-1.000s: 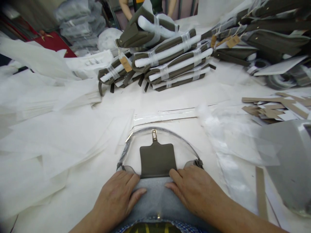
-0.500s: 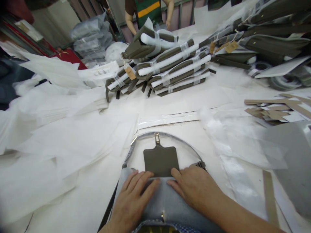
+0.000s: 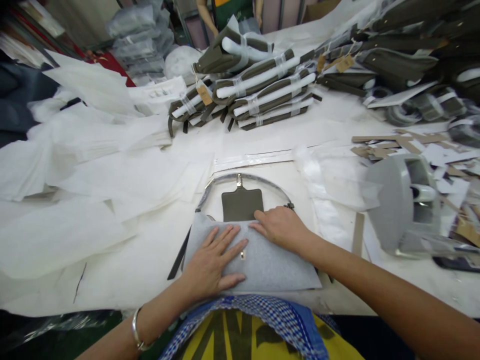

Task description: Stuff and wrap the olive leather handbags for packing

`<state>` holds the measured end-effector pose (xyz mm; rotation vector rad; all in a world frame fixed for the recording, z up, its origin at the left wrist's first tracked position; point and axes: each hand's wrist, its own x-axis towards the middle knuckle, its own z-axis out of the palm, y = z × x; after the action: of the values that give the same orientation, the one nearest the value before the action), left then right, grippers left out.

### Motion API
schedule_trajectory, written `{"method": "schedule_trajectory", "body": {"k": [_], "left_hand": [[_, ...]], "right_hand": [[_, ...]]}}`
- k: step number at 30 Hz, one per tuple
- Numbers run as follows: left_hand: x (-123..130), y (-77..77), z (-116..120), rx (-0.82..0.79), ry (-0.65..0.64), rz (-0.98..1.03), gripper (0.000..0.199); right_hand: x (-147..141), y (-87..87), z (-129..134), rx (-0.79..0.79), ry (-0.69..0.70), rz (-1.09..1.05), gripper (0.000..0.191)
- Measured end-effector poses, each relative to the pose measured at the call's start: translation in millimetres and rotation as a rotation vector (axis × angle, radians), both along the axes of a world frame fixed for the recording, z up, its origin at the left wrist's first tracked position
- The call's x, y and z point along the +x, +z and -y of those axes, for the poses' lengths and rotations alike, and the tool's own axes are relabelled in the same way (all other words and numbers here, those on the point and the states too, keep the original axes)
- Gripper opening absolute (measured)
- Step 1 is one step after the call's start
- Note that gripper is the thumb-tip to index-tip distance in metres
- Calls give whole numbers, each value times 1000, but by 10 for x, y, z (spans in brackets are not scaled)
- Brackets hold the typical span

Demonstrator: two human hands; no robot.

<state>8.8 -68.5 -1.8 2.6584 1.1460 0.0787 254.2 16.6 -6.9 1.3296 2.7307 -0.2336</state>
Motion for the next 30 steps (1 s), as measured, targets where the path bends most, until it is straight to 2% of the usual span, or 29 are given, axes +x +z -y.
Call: {"method": "schedule_trajectory", "body": {"k": [4, 7, 10, 13, 15, 17, 20, 23, 26, 30], "left_hand": [[13, -8, 24, 25, 2, 13, 72], [6, -40, 42, 45, 5, 23, 72], [-6, -63, 56, 89, 1, 25, 72], [-17, -68, 68, 130, -3, 30, 71], [-22, -67, 73, 135, -1, 38, 71], [-25, -67, 75, 130, 2, 50, 72], [-26, -70, 75, 119, 6, 79, 72], [-22, -72, 80, 126, 12, 121, 70], [-15, -71, 93, 142, 26, 170, 66], [-6, -73, 115, 139, 23, 188, 56]], "right_hand": [[27, 32, 72, 72, 8, -146, 34], [0, 112, 27, 113, 13, -285, 29], [-145, 201, -181, 64, -99, -406, 31], [-375, 252, -502, -6, -250, -446, 34], [-505, 276, -672, -54, -287, -450, 30], [-563, 311, -711, -99, -305, -490, 31], [-485, 375, -458, -120, -279, -596, 39], [-294, 386, 23, -176, -97, -721, 36], [-131, 289, 425, -226, 162, -757, 38], [-45, 77, 600, -179, 276, -745, 42]]}}
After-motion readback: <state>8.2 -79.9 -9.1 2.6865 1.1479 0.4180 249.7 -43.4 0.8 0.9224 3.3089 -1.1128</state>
